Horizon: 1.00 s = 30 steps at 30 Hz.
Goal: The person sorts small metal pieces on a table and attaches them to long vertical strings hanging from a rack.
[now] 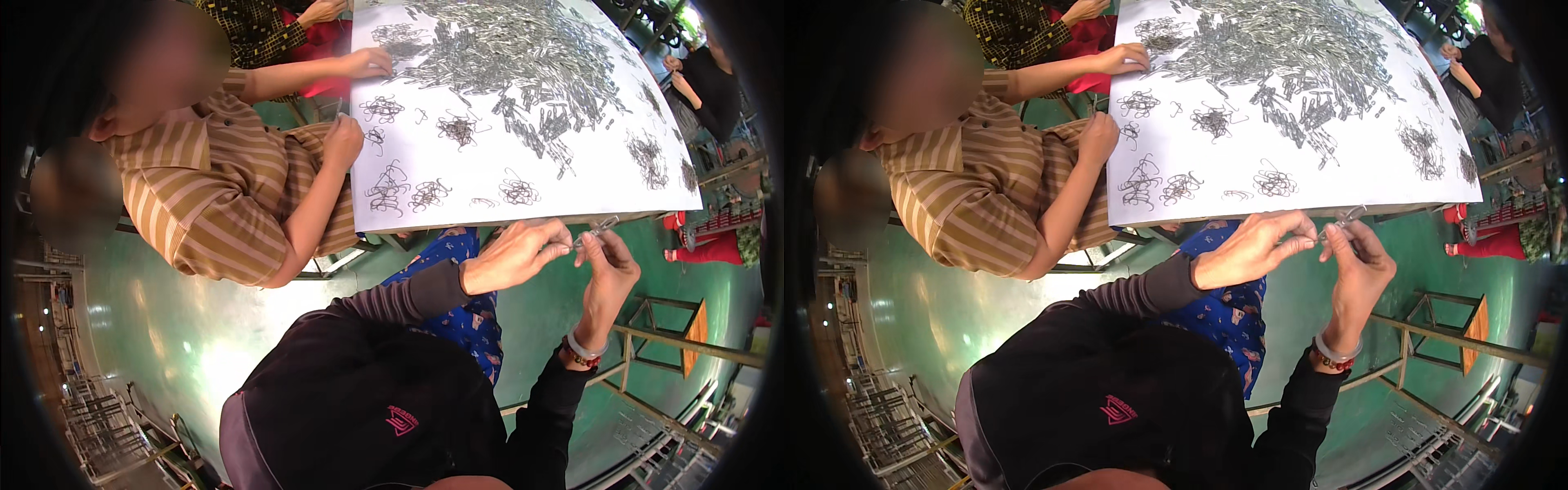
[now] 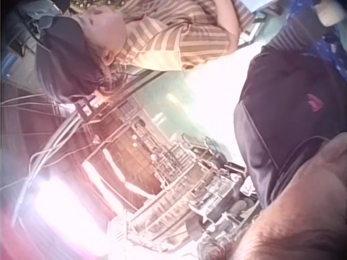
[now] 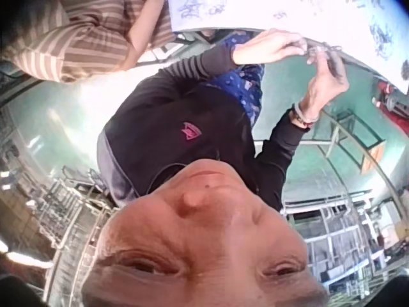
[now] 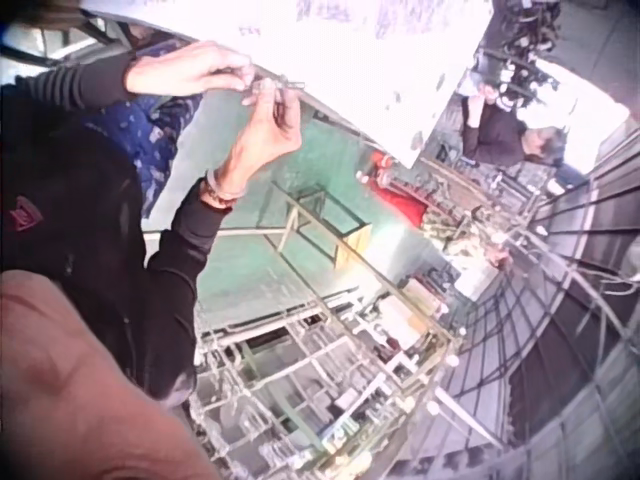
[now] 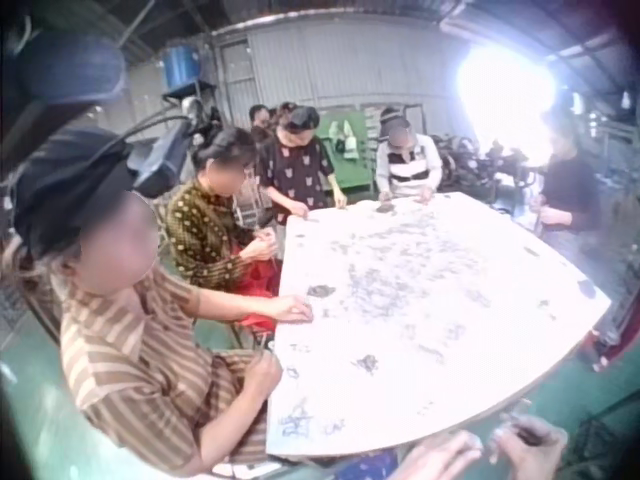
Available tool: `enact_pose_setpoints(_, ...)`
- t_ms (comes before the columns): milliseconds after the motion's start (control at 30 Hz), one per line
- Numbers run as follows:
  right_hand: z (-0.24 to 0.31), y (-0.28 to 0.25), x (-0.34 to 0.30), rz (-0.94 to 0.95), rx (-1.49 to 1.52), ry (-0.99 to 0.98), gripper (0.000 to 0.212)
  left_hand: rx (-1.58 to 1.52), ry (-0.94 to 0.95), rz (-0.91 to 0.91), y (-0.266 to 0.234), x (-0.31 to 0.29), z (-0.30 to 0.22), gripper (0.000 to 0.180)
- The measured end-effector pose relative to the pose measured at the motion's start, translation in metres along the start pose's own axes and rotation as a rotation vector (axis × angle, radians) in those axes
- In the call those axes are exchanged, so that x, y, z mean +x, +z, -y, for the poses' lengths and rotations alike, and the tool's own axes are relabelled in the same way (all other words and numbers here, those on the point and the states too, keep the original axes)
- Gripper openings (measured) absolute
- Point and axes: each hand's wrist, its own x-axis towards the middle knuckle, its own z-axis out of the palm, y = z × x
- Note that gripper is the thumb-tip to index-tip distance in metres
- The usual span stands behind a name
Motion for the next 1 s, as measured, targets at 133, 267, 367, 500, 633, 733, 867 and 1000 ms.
enact_pose_setpoints(133, -0.004, 0.01, -0.008, -0.064, -0.014, -0.036, 0.016, -0.036, -0.004, -0.064, -0.004, -0.006, 0.012, 0.021)
enact_pose_setpoints(267, -0.01, 0.004, -0.012, -0.056, -0.044, 0.005, 0.014, 0.281, -0.065, -0.345, -0.055, 0.012, 0.061, 0.027)
enact_pose_setpoints(367, -0.014, -0.004, -0.015, -0.022, -0.097, 0.018, 0.012, 0.776, -0.428, -0.419, -0.128, 0.031, 0.137, 0.029)
enact_pose_setpoints(500, -0.02, -0.004, -0.007, -0.01, -0.037, 0.04, 0.014, 0.98, -0.413, -0.375, -0.145, 0.039, 0.197, 0.016)
enact_pose_setpoints(633, -0.018, -0.008, 0.001, -0.017, 0.024, 0.018, 0.013, 0.881, -0.338, -0.283, -0.144, 0.067, 0.183, 0.007)
enact_pose_setpoints(733, -0.011, -0.008, 0.001, -0.019, 0.017, 0.03, 0.012, 0.902, -0.201, -0.193, -0.156, 0.094, 0.164, 0.006)
enact_pose_setpoints(867, -0.021, -0.019, 0.001, 0.068, -0.145, -0.149, 0.007, 0.987, -0.226, 0.041, -0.191, 0.098, 0.185, 0.012)
enact_pose_setpoints(1000, -0.001, -0.029, -0.013, -0.117, -0.097, -0.02, 0.008, 1.012, -0.278, 0.03, -0.189, 0.092, 0.153, 0.015)
